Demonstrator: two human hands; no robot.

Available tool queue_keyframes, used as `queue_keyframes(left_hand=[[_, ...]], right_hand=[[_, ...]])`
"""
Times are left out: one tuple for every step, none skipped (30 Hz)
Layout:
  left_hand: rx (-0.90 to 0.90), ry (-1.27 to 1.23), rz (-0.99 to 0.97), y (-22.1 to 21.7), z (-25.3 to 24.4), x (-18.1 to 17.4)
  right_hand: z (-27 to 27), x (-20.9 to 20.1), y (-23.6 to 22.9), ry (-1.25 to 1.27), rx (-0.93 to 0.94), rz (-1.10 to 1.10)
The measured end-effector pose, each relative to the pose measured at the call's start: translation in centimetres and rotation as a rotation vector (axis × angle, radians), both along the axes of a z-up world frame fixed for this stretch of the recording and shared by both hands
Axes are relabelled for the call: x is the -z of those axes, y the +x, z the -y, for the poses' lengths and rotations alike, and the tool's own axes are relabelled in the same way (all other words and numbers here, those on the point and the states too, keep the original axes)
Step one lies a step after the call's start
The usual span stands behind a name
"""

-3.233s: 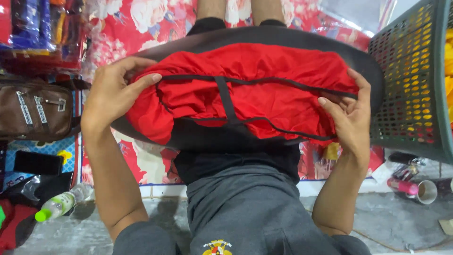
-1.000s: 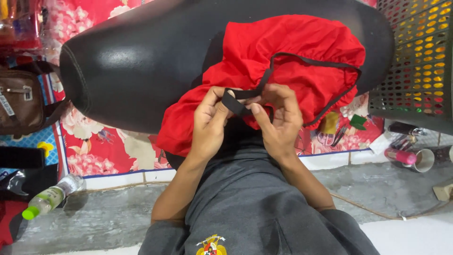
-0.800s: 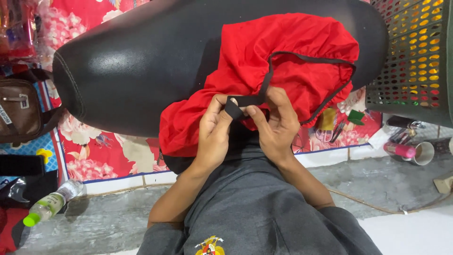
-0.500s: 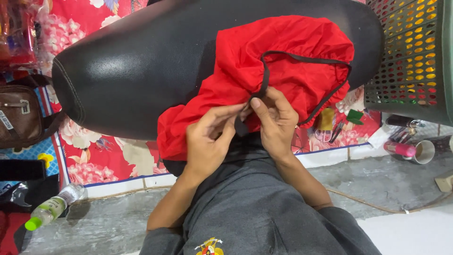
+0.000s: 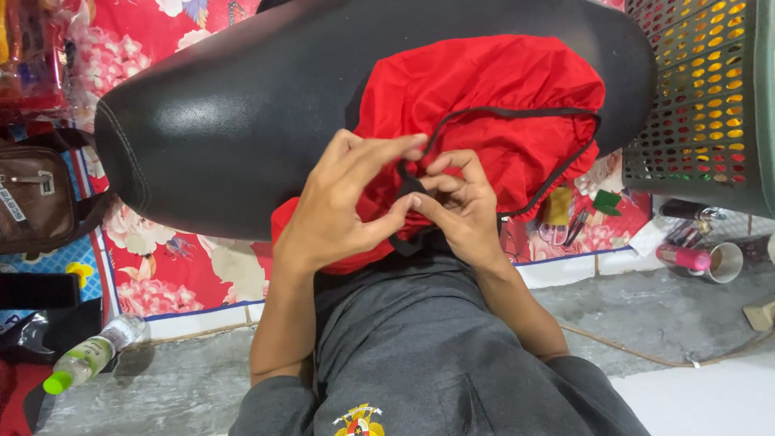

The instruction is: Sealing the seams of a red fabric cover using a lighter and trimming it with scissors.

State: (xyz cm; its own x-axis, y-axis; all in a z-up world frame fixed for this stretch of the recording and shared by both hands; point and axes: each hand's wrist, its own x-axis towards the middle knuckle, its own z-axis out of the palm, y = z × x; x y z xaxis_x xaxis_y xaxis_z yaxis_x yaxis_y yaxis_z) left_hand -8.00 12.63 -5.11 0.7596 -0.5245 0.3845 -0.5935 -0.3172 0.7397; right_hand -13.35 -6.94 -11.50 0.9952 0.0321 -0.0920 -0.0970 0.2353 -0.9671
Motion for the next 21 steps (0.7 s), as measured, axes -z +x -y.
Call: queue_keyframes(left_hand=[[0.014, -0.016, -0.016, 0.2, -0.2, 0.3], [0.013, -0.016, -0.018, 0.2, -0.2, 0.5], [0.034, -0.039, -0.058, 0.3, -0.3, 0.7], [0.056, -0.061, -0.096, 0.3, -0.3, 0.9], [0.056, -0.059, -0.098, 0.3, -0.3, 0.9], [0.041, -0.087, -0.106, 0.2, -0.2, 0.8], [0.025, -0.114, -0.114, 0.2, -0.1, 0.8], [0.027, -0.113, -0.115, 0.1, 0.2, 1.3], [-0.008, -0.207, -0.129, 0.0, 0.5, 1.8], [-0.045, -0.3, -0.145, -0.1, 0.8, 2.3], [-0.045, -0.3, -0.147, -0.4, 0.9, 2.6], [-0.058, -0.318, -0.18, -0.6, 1.1, 3.0], [-0.072, -0.335, -0.214, -0.9, 1.3, 3.3], [-0.072, -0.335, -0.216, -1.0, 1.4, 3.3], [-0.084, -0.344, -0.248, -1.2, 1.5, 3.4], [-0.096, -0.353, -0.279, -1.3, 1.6, 3.5], [-0.095, -0.353, -0.279, -1.3, 1.6, 3.3], [-0.113, -0.347, -0.303, -1.4, 1.6, 3.2], [-0.131, -0.341, -0.326, -1.5, 1.6, 3.0], [-0.131, -0.34, -0.327, -1.4, 1.4, 2.5], [-0.116, -0.308, -0.32, -1.4, 1.3, 2.0]], right_hand=[[0.1, -0.1, -0.1, 0.022, -0.044, -0.021], [0.2, -0.1, -0.1, 0.022, -0.045, -0.024], [0.3, 0.0, -0.2, 0.027, -0.066, -0.011], [0.3, 0.0, -0.3, 0.032, -0.086, 0.003], [0.4, 0.0, -0.2, 0.034, -0.086, 0.002], [0.5, 0.1, -0.2, 0.037, -0.09, 0.022], [0.6, 0.1, -0.2, 0.041, -0.094, 0.042], [0.9, 0.9, -0.1, 0.041, -0.092, 0.042], [1.2, 1.7, 0.0, 0.053, -0.081, 0.107], [1.5, 2.5, 0.1, 0.065, -0.07, 0.172], [1.7, 2.4, 0.2, 0.065, -0.069, 0.17], [1.9, 2.3, 0.3, 0.053, -0.081, 0.182], [2.0, 2.2, 0.5, 0.041, -0.093, 0.193], [2.1, 2.2, 0.6, 0.042, -0.092, 0.191], [2.2, 2.1, 0.7, 0.02, -0.104, 0.208], [2.2, 2.1, 0.9, -0.002, -0.117, 0.227], [2.2, 2.1, 0.9, -0.002, -0.116, 0.227], [2.1, 2.1, 0.9, -0.02, -0.122, 0.235], [2.0, 2.1, 0.9, -0.037, -0.127, 0.243], [2.1, 2.1, 0.8, -0.036, -0.127, 0.242], [2.1, 2.2, 0.8, -0.062, -0.131, 0.247]])
